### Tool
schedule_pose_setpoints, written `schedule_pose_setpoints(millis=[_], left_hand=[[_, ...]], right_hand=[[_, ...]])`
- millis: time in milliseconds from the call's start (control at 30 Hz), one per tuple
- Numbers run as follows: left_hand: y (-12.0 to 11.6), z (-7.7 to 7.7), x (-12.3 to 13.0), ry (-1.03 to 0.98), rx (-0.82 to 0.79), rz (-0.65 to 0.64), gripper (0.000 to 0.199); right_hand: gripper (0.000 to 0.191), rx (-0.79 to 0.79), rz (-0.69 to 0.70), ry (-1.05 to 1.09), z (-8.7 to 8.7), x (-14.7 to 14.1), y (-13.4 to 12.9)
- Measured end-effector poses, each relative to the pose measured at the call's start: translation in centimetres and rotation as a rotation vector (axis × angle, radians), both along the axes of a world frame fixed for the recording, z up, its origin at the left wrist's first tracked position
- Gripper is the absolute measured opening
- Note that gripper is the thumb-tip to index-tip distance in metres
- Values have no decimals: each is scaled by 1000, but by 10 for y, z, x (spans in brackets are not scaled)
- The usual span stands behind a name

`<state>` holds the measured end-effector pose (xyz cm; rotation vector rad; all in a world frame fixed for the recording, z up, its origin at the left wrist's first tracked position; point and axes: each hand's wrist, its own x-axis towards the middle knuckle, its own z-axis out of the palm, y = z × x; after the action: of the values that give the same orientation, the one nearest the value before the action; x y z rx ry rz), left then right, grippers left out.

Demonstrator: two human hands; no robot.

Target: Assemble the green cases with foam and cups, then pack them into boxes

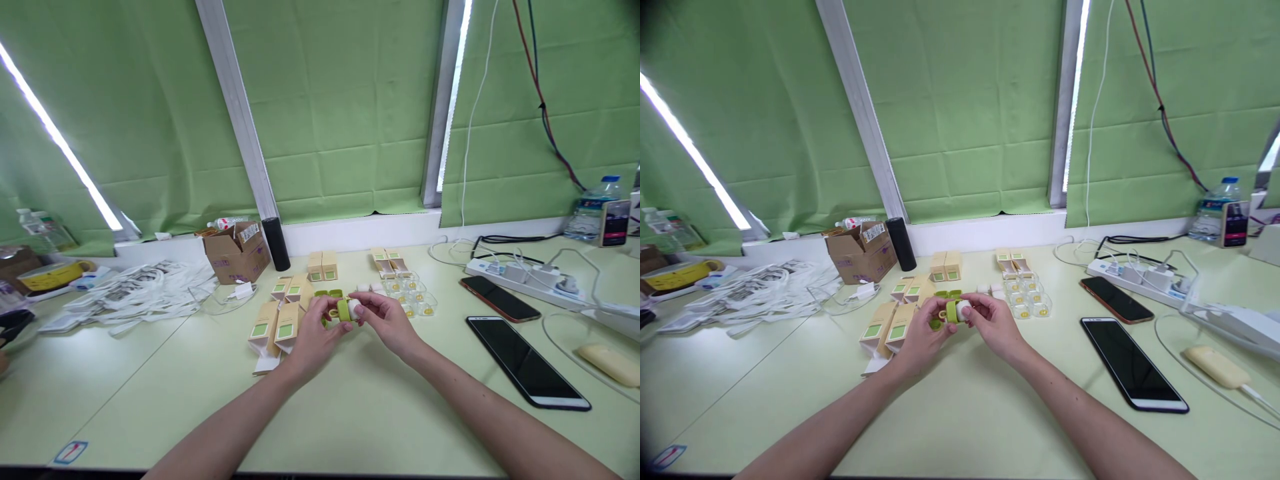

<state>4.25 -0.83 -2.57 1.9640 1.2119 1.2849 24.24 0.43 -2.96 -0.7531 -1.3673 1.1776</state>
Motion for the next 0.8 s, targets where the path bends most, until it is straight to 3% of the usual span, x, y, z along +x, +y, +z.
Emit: schedule_pose_setpoints(millis=[200, 367, 667, 800], left_hand=[[-9, 11, 8, 28, -54, 98, 41], [-13, 16, 11, 16, -54, 124, 34], [-12, 13, 9, 105, 69, 123, 40], [-8, 9, 10, 109, 106, 114, 53]], right_hand=[[44, 17, 8, -7, 1, 0, 0], [45, 26, -3, -8, -3, -2, 1], [48, 26, 13, 8, 1, -1, 1], [48, 32, -4, 28, 3, -1, 1]])
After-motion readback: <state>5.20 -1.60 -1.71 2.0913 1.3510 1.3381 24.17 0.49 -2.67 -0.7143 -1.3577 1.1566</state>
